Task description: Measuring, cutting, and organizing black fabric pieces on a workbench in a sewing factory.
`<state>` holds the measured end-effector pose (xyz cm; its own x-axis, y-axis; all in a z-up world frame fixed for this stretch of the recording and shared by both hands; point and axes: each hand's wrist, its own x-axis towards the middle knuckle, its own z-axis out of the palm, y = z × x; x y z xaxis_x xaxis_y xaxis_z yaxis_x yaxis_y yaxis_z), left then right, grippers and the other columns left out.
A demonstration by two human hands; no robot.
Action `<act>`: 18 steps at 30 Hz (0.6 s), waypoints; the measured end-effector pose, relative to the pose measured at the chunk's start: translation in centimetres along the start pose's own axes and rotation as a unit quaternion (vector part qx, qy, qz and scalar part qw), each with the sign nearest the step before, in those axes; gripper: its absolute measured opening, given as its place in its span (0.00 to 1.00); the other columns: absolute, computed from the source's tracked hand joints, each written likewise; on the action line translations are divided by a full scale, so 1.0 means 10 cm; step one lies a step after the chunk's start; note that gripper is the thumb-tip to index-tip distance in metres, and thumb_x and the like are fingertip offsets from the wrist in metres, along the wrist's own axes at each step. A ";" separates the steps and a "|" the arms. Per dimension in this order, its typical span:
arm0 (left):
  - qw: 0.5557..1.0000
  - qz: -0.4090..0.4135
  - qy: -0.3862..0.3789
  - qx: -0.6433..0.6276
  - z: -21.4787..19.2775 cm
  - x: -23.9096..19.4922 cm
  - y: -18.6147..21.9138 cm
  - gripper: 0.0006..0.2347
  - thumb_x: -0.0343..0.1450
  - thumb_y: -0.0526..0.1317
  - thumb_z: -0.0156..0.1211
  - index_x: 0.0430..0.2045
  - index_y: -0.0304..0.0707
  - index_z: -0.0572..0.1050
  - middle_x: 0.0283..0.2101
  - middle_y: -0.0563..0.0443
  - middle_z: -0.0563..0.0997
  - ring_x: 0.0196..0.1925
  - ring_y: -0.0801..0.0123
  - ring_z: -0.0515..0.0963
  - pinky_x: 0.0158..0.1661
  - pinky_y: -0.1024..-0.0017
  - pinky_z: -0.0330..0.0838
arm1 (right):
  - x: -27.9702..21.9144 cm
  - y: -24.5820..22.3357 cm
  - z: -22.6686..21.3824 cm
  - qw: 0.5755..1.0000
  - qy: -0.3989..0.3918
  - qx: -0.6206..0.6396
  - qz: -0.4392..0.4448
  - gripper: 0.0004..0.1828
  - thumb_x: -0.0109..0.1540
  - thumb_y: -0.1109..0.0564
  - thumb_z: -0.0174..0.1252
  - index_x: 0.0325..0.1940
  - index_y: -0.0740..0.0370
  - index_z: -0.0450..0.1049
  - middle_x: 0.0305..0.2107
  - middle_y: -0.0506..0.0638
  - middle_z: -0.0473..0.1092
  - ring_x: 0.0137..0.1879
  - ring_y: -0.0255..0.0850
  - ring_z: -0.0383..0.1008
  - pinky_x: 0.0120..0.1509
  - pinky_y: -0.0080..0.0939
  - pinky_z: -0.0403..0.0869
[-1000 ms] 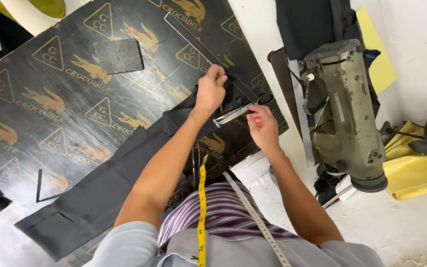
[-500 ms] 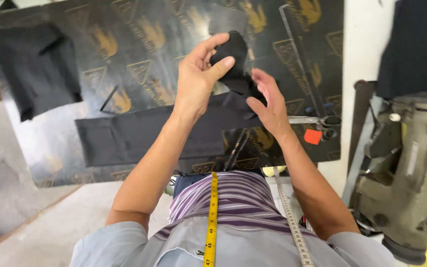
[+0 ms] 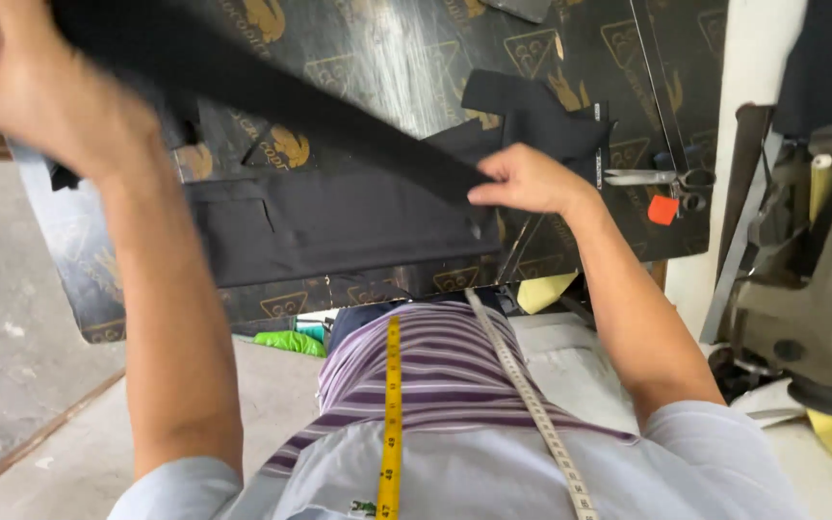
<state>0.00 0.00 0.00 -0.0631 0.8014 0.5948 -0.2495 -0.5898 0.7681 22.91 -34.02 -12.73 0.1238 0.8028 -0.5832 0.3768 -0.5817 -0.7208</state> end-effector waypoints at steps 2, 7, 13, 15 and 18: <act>0.999 -0.033 -0.013 0.032 -0.91 -0.20 -0.78 0.11 0.73 0.24 0.68 0.41 0.32 0.71 0.45 0.45 0.73 0.49 0.61 0.69 0.49 0.58 0.68 | -0.20 -0.01 0.08 0.999 -0.004 0.021 0.050 0.16 0.64 0.51 0.66 0.24 0.56 0.72 0.19 0.40 0.65 0.28 0.30 0.60 0.38 0.34 0.60; 0.958 -0.238 0.050 0.152 -2.31 -1.53 -1.92 0.16 0.69 0.22 0.69 0.50 0.30 0.75 0.55 0.42 0.77 0.57 0.59 0.77 0.60 0.61 0.71 | -0.45 0.52 0.20 0.982 0.017 0.062 0.180 0.09 0.64 0.50 0.63 0.38 0.57 0.80 0.27 0.41 0.71 0.35 0.32 0.66 0.45 0.35 0.63; 0.813 -0.467 0.052 0.343 -2.64 -2.50 -1.94 0.26 0.71 0.33 0.74 0.62 0.43 0.68 0.62 0.40 0.76 0.57 0.59 0.83 0.47 0.72 0.90 | -0.08 1.92 -0.14 0.863 0.381 -0.320 0.087 0.24 0.55 0.46 0.74 0.55 0.43 0.78 0.52 0.46 0.67 0.54 0.54 0.70 0.53 0.56 0.72; 0.851 -0.242 -0.026 0.466 -2.44 -2.47 -1.63 0.33 0.65 0.31 0.74 0.63 0.22 0.61 0.60 0.26 0.66 0.66 0.36 0.70 0.69 0.55 0.61 | 0.03 2.14 -0.36 0.832 0.361 -0.398 0.134 0.33 0.50 0.38 0.72 0.57 0.53 0.82 0.53 0.58 0.68 0.55 0.62 0.63 0.54 0.62 0.65; 0.837 -0.090 -0.110 0.529 -1.40 -2.07 -0.51 0.28 0.62 0.29 0.70 0.58 0.31 0.67 0.62 0.29 0.67 0.65 0.31 0.68 0.65 0.43 0.60 | -0.06 2.07 -0.53 0.814 0.368 -0.450 0.019 0.07 0.67 0.47 0.63 0.44 0.48 0.84 0.40 0.46 0.73 0.47 0.51 0.72 0.57 0.50 0.63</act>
<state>-10.96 -12.22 -19.56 0.0930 0.9174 0.3869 0.7661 -0.3141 0.5608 35.50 -45.84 -25.29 0.5434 0.8392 0.0224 0.8376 -0.5438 0.0515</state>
